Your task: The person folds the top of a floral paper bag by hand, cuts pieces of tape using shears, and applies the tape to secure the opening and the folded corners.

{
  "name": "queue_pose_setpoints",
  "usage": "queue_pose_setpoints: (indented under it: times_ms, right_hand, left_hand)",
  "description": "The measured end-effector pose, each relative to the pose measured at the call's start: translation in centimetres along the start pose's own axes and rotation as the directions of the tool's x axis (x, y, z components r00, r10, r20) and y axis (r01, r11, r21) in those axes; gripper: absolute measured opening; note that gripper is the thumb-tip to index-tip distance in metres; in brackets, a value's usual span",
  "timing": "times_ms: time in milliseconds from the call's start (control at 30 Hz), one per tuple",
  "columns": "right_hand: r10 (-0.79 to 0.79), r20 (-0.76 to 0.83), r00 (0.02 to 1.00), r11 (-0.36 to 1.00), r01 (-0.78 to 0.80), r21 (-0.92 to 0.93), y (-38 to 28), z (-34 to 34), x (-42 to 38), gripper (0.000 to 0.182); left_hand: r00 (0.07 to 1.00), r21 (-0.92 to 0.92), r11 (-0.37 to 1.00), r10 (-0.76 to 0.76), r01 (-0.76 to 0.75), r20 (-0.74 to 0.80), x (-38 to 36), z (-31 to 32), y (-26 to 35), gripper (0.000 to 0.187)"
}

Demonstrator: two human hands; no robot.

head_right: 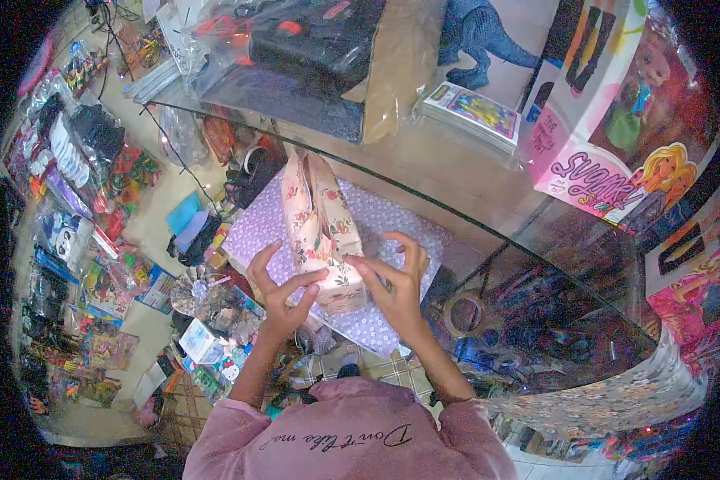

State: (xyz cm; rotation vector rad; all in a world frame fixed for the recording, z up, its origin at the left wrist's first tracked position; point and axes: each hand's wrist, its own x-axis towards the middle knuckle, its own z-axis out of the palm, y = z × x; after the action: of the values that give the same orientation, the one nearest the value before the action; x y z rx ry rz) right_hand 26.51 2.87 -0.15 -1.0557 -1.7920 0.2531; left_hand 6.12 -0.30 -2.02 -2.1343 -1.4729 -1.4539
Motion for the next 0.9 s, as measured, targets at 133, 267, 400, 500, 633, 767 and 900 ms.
queue_pose_setpoints:
  times_ms: [133,267,400,500,633,767,900]
  right_hand:
    - [-0.044,0.029,0.999,0.988,0.048,-0.149,-0.2,-0.2,-1.2,0.019]
    - [-0.014,0.002,1.000,0.996,0.014,-0.086,-0.4,0.2,-1.2,0.019]
    - [0.089,0.000,0.996,0.993,-0.089,0.076,-0.5,0.7,-1.0,0.018]
    - [0.134,0.007,0.991,0.979,-0.133,0.156,-0.1,1.0,-1.1,0.018]
    - [0.132,0.091,0.987,0.959,-0.150,0.241,1.4,1.2,-1.1,0.020]
    - [0.162,0.030,0.986,0.941,-0.164,0.298,1.4,1.5,-1.3,0.021]
    - [0.073,-0.081,0.994,0.987,-0.060,0.150,-0.6,0.3,-0.7,0.020]
  left_hand:
    - [0.998,-0.030,0.998,-0.047,0.049,0.049,0.1,-0.7,0.5,0.020]
    - [0.993,-0.087,0.990,-0.109,0.113,0.051,0.6,-0.8,1.0,0.021]
    - [0.972,-0.169,0.960,-0.209,0.225,0.108,1.4,-1.3,1.4,0.021]
    - [0.958,-0.196,0.945,-0.233,0.264,0.169,1.3,-1.5,1.5,0.015]
    - [0.939,-0.279,0.903,-0.279,0.328,0.202,0.7,-1.2,0.9,0.015]
    - [0.948,-0.238,0.924,-0.263,0.301,0.178,0.8,-1.6,1.4,0.019]
    - [0.973,-0.190,0.962,-0.168,0.197,0.156,1.2,-1.6,1.6,0.024]
